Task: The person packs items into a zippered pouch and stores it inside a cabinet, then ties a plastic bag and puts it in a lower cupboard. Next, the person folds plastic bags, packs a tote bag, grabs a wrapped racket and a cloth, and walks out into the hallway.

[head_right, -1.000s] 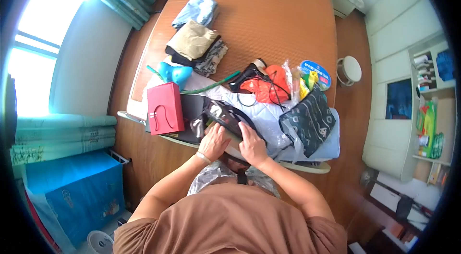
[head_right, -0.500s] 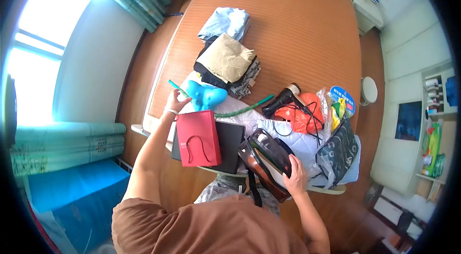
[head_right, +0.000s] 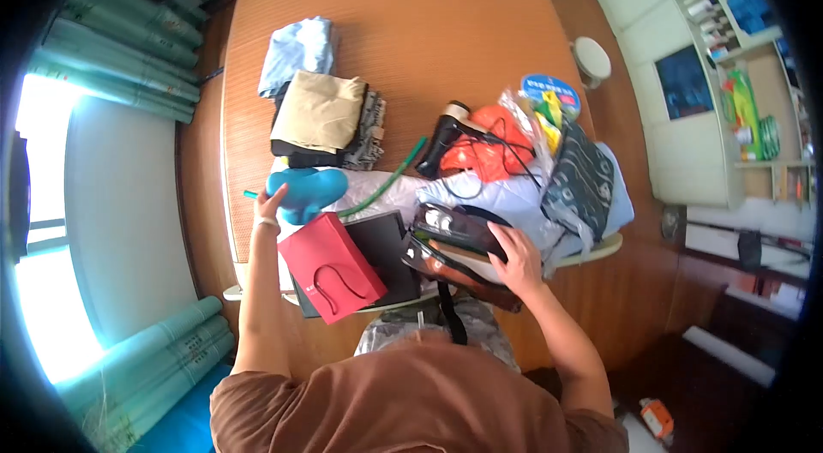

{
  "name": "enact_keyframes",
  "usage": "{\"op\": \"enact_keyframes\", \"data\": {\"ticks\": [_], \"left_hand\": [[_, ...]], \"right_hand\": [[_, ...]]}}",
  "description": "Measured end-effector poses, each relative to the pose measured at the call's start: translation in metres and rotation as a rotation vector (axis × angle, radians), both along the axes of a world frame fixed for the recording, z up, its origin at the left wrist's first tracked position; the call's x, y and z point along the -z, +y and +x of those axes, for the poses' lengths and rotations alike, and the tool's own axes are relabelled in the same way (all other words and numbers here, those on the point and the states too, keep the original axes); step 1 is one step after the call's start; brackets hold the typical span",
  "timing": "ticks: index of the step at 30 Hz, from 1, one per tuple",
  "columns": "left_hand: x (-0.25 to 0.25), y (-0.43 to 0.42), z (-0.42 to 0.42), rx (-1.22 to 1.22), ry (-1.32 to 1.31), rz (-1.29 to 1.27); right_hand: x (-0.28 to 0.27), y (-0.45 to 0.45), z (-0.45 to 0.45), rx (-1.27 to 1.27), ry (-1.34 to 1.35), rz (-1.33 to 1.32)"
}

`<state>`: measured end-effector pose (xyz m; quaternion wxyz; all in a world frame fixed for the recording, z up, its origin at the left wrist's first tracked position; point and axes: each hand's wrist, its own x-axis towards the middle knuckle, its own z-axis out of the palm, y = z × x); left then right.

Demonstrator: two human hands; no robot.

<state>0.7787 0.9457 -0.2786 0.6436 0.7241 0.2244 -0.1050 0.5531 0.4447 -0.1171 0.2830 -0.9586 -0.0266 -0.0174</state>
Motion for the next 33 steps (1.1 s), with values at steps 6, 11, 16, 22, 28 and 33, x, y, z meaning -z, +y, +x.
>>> {"op": "enact_keyframes", "data": {"ticks": [6, 11, 16, 22, 28, 33], "left_hand": [[-0.182, -0.076, -0.079, 0.082, -0.433, 0.008], [-0.226, -0.159, -0.139, 0.401, -0.24, -0.318], [-0.191, -0.25, -0.191, 0.971, -0.445, -0.279], [-0.18, -0.244, -0.237, 1.031, -0.503, -0.101], [-0.203, -0.26, -0.245, 0.998, -0.538, 0.075], [-0.195, -0.259, -0.218, 1.111, -0.621, 0.267]], "right_hand": [[0.009, -0.006, 0.007, 0.016, -0.051, 0.025], [0.023, -0.024, 0.009, 0.03, 0.107, 0.14], [0.049, -0.064, 0.007, -0.024, 0.21, 0.589], [0.052, -0.067, 0.008, -0.009, 0.208, 0.515], [0.058, -0.057, 0.013, 0.005, 0.127, 0.432], [0.032, -0.061, 0.001, -0.058, 0.153, 0.448]]}}
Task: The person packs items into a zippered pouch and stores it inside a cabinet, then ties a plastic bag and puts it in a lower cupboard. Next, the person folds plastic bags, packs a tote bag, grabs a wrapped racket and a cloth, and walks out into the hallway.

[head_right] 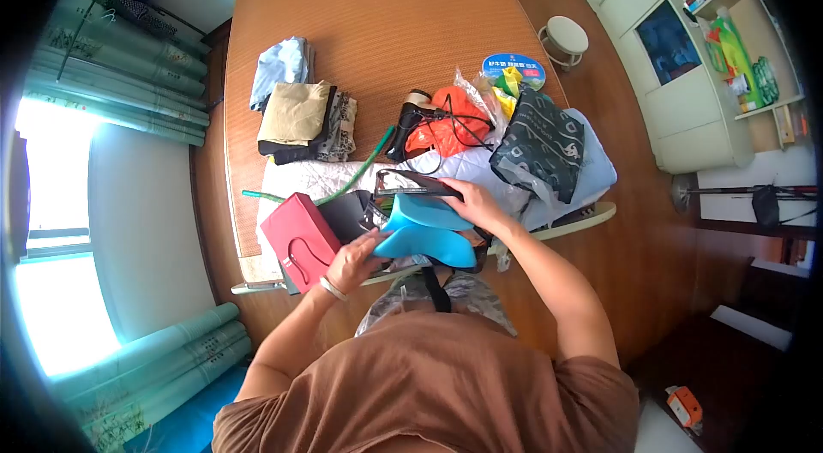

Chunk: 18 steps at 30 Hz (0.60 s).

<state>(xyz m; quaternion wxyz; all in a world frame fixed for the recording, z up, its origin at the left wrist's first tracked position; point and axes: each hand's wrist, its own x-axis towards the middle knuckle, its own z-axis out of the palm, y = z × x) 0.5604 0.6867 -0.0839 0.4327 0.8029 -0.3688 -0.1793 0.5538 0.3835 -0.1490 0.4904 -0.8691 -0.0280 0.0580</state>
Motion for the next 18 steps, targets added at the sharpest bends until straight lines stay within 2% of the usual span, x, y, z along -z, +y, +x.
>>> {"op": "enact_keyframes", "data": {"ticks": [1, 4, 8, 9, 11, 13, 15, 16, 18], "left_hand": [[0.003, 0.001, 0.01, 0.046, -0.02, -0.019], [0.011, 0.007, 0.027, 0.031, -0.098, 0.132], [0.03, 0.015, 0.03, 0.078, 0.038, 0.232], [0.022, 0.014, 0.029, 0.095, 0.122, 0.212], [-0.008, 0.016, 0.024, 0.078, 0.131, 0.118], [-0.037, 0.026, 0.018, 0.001, 0.153, -0.035], [-0.057, 0.052, 0.02, -0.152, 0.231, 0.04], [-0.056, 0.07, 0.024, -0.242, 0.228, -0.001], [-0.06, 0.101, 0.036, -0.471, 0.194, -0.103]], "right_hand": [[0.001, 0.001, -0.002, 0.0, 0.001, -0.002], [0.004, 0.002, -0.005, 0.004, 0.03, -0.107], [0.007, 0.009, -0.013, -0.024, -0.006, -0.234], [0.006, 0.009, -0.015, -0.028, -0.013, -0.231], [0.002, 0.008, -0.019, 0.053, -0.034, -0.201], [-0.009, 0.005, -0.021, 0.029, 0.044, -0.159], [-0.006, 0.008, -0.025, 0.02, -0.06, -0.17], [-0.006, 0.012, -0.027, -0.001, -0.066, -0.163], [-0.009, 0.022, -0.033, 0.008, -0.101, -0.298]]}}
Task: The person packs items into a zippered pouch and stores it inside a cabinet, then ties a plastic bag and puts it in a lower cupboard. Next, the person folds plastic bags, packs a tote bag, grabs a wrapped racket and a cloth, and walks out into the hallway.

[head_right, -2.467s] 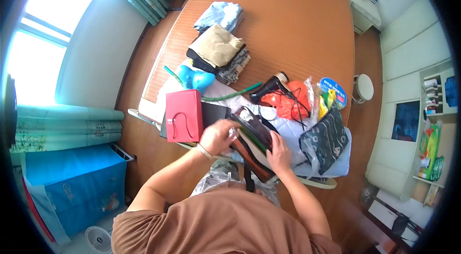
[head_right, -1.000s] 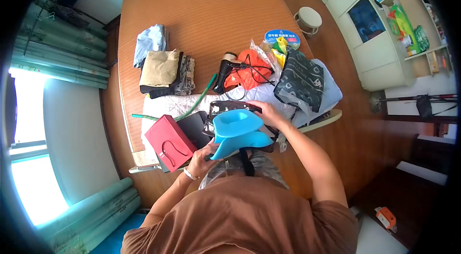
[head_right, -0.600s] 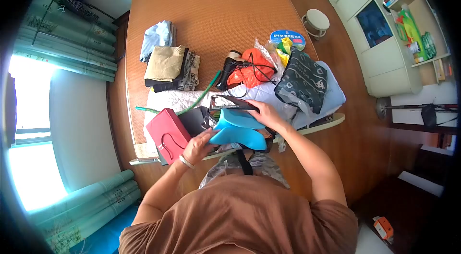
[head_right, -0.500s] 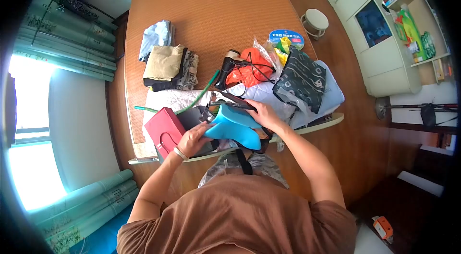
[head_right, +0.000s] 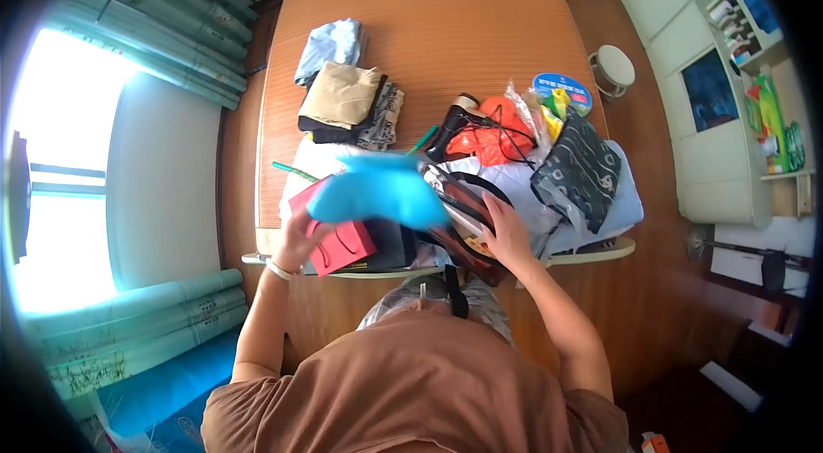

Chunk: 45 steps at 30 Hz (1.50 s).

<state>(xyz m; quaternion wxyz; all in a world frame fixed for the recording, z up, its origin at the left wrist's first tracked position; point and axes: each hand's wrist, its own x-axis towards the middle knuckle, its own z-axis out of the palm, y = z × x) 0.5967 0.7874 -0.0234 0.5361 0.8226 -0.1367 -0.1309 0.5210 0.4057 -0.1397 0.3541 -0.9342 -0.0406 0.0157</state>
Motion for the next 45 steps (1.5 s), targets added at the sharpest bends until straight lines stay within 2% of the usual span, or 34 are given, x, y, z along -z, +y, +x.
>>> {"op": "enact_keyframes", "data": {"ticks": [3, 5, 6, 7, 9, 12, 16, 19, 21, 22, 23, 25, 27, 29, 30, 31, 33, 34, 35, 37, 39, 42, 45], "left_hand": [[0.005, 0.044, 0.039, -0.316, -0.15, -0.019], [0.03, 0.08, 0.068, -0.393, -0.272, 0.317], [0.053, 0.095, 0.08, -0.422, -0.39, 0.377], [0.077, 0.111, 0.093, -0.433, -0.385, 0.522], [0.151, 0.149, 0.114, -0.402, -0.536, 0.53], [0.201, 0.166, 0.131, -0.359, -0.361, 0.728], [0.233, 0.165, 0.145, -0.208, -0.351, 0.715], [0.29, 0.188, 0.148, -0.171, -0.129, 0.784], [0.275, 0.178, 0.148, -0.208, 0.1, 0.852], [0.256, 0.162, 0.149, -0.22, -0.04, 1.053], [0.242, 0.146, 0.151, -0.202, -0.047, 1.052], [0.211, 0.111, 0.149, -0.252, -0.495, 0.71], [0.147, 0.046, 0.138, 0.002, -0.382, 0.426], [0.126, -0.008, 0.112, 0.276, -0.381, 0.253], [0.112, -0.033, 0.096, 0.412, -0.372, 0.253], [0.103, -0.053, 0.084, 0.546, -0.362, 0.253], [0.124, -0.069, 0.075, 0.772, -0.165, 0.163], [0.131, -0.074, 0.08, 0.687, -0.055, 0.07], [0.137, -0.073, 0.09, 0.5, 0.098, 0.056], [0.173, -0.062, 0.123, 0.278, 0.198, 0.075], [0.218, -0.043, 0.162, 0.338, 0.185, 0.475], [0.304, -0.042, 0.195, 0.675, 0.251, 1.037], [0.365, -0.037, 0.197, 0.86, 0.343, 1.115]], "right_hand": [[-0.006, 0.013, -0.004, -0.013, -0.01, -0.074], [-0.006, 0.016, -0.003, -0.01, -0.01, -0.07], [-0.007, 0.018, -0.003, -0.001, -0.025, -0.09], [-0.008, 0.02, -0.003, 0.011, -0.039, -0.11], [-0.016, 0.025, -0.003, 0.031, -0.062, -0.15], [-0.028, 0.035, 0.0, 0.041, -0.109, -0.212], [-0.026, 0.048, 0.0, 0.109, -0.097, -0.204], [-0.018, 0.053, -0.002, 0.183, -0.061, -0.174], [-0.017, 0.053, -0.005, 0.181, -0.093, -0.19], [-0.018, 0.054, -0.007, 0.19, -0.089, -0.197], [-0.019, 0.054, -0.008, 0.209, -0.084, -0.199], [-0.02, 0.055, -0.013, 0.214, -0.091, -0.198], [-0.02, 0.054, -0.017, 0.217, -0.084, -0.203], [-0.017, 0.055, -0.02, 0.214, -0.061, -0.215], [-0.018, 0.055, -0.021, 0.213, -0.061, -0.214], [-0.019, 0.055, -0.021, 0.204, -0.054, -0.216], [-0.023, 0.053, -0.024, 0.193, -0.05, -0.222], [-0.028, 0.052, -0.026, 0.198, -0.056, -0.229], [-0.031, 0.052, -0.029, 0.2, -0.062, -0.234], [-0.034, 0.052, -0.037, 0.205, -0.051, -0.217], [-0.035, 0.052, -0.045, 0.213, -0.054, -0.253], [-0.037, 0.056, -0.046, 0.239, -0.019, -0.283], [-0.042, 0.059, -0.044, 0.275, 0.019, -0.327]]}}
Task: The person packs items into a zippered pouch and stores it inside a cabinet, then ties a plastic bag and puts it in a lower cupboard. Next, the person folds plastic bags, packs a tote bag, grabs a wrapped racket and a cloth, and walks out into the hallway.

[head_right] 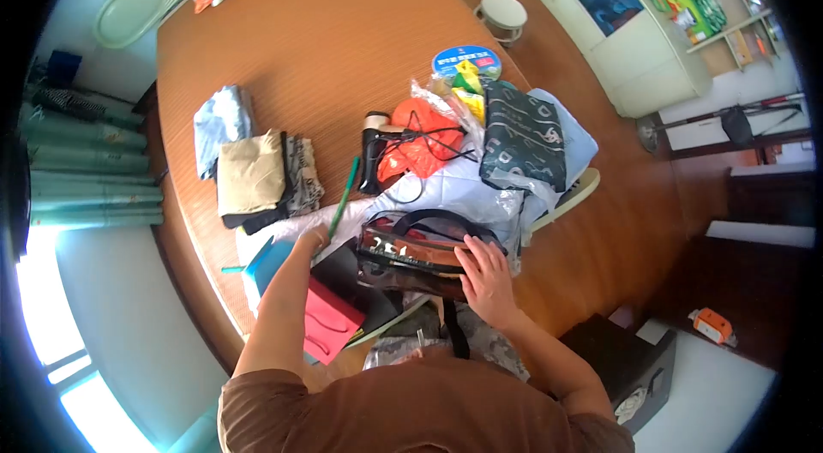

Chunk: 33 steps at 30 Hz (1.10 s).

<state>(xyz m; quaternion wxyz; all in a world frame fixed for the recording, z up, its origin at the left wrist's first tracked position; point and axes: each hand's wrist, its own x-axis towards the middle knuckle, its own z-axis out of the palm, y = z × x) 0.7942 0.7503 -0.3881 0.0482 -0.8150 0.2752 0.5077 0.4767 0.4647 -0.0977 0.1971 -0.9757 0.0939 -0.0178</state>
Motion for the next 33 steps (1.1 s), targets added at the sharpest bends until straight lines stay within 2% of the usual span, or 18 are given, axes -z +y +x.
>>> {"op": "enact_keyframes", "data": {"ticks": [1, 3, 4, 6, 8, 10, 11, 14, 16, 18, 23, 25, 26, 28, 29, 30, 31, 33], "left_hand": [[0.008, -0.005, -0.007, 0.015, 0.004, -0.015], [0.015, -0.006, -0.022, -0.148, -0.092, 0.091], [0.014, -0.005, -0.025, -0.147, -0.087, 0.092], [0.006, 0.001, -0.027, -0.339, -0.004, 0.137], [0.032, 0.013, -0.029, -0.394, -0.045, 0.115], [-0.033, -0.005, -0.029, -0.396, -0.295, -0.024], [-0.049, -0.004, -0.029, -0.35, -0.433, -0.122], [-0.124, -0.009, -0.02, -0.376, -0.638, -0.534], [-0.181, -0.019, -0.018, -0.443, -0.566, -0.656], [-0.249, -0.034, -0.036, -0.392, -0.6, -0.709], [-0.404, -0.057, -0.082, -0.475, -0.592, -0.931], [-0.461, -0.057, -0.094, -0.561, -0.662, -0.974], [-0.485, -0.057, -0.1, -0.617, -0.724, -1.091], [-0.53, -0.058, -0.112, -0.753, -0.755, -1.353], [-0.548, -0.056, -0.12, -0.784, -0.79, -1.429], [-0.56, -0.06, -0.129, -0.909, -0.713, -1.573], [-0.563, -0.065, -0.135, -0.977, -0.63, -1.71], [-0.563, -0.082, -0.146, -1.134, -0.446, -1.914]], "right_hand": [[0.0, 0.0, 0.001, 0.026, 0.013, 0.005], [-0.002, 0.0, 0.002, 0.058, 0.034, 0.006], [-0.001, 0.0, 0.002, 0.059, 0.039, 0.006], [-0.001, 0.0, 0.003, 0.066, 0.047, 0.015], [0.002, -0.001, 0.001, 0.064, 0.041, 0.026], [0.004, -0.002, 0.002, 0.055, 0.021, 0.046], [0.004, -0.004, 0.003, 0.043, 0.002, 0.051], [0.004, -0.007, 0.005, -0.011, -0.058, 0.063], [0.006, -0.009, 0.006, -0.053, -0.057, 0.065], [0.004, -0.012, 0.008, -0.108, -0.071, 0.1], [-0.015, -0.013, 0.019, -0.186, -0.17, 0.16], [-0.027, -0.006, 0.027, -0.212, -0.289, 0.343], [-0.039, 0.001, 0.034, -0.217, -0.327, 0.505], [-0.038, 0.011, 0.041, -0.347, -0.125, 0.934], [-0.042, 0.019, 0.044, -0.339, 0.087, 1.272], [-0.051, 0.03, 0.05, -0.322, 0.316, 1.599], [-0.056, 0.038, 0.053, -0.352, 0.344, 1.73], [-0.061, 0.046, 0.062, -0.065, 0.394, 2.121]]}}
